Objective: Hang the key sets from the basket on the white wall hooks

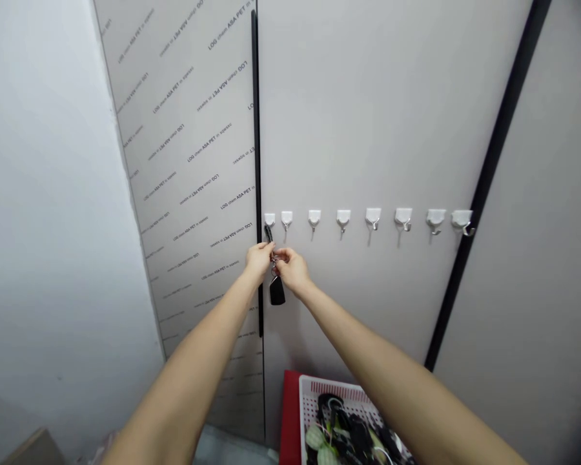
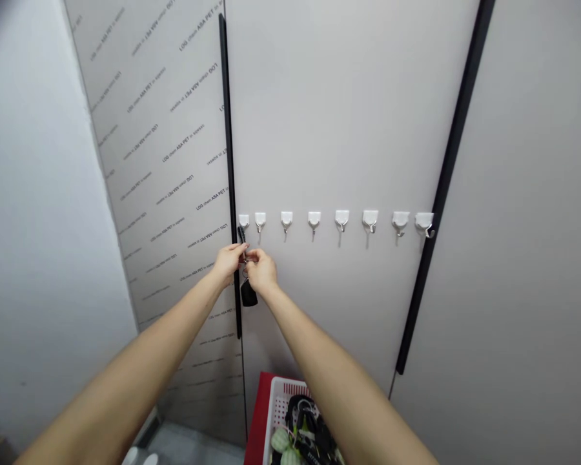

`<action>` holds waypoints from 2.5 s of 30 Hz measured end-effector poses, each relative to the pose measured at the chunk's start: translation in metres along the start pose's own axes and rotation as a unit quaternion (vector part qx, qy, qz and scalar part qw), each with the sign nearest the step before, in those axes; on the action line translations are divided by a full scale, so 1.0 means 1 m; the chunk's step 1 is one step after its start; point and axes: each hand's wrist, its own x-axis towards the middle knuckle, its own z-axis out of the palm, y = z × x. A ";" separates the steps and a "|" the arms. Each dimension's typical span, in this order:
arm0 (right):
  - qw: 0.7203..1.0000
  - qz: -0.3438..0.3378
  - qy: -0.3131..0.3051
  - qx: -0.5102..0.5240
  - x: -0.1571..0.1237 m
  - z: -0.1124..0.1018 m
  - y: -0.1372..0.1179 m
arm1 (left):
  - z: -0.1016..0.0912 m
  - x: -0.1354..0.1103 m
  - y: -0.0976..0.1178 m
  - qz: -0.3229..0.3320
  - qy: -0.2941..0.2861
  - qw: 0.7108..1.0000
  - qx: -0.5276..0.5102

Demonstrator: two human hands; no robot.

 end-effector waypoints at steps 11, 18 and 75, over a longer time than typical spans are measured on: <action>0.998 0.023 -0.004 -0.054 0.008 0.002 0.013 | 0.000 0.014 -0.012 0.004 -0.005 0.995 0.104; 0.981 -0.008 -0.002 -0.192 -0.012 -0.020 0.019 | -0.006 0.010 -0.023 -0.010 -0.017 0.989 0.148; 0.980 0.189 -0.028 0.052 -0.177 -0.123 0.082 | 0.055 -0.212 -0.109 -0.058 -0.222 0.972 0.058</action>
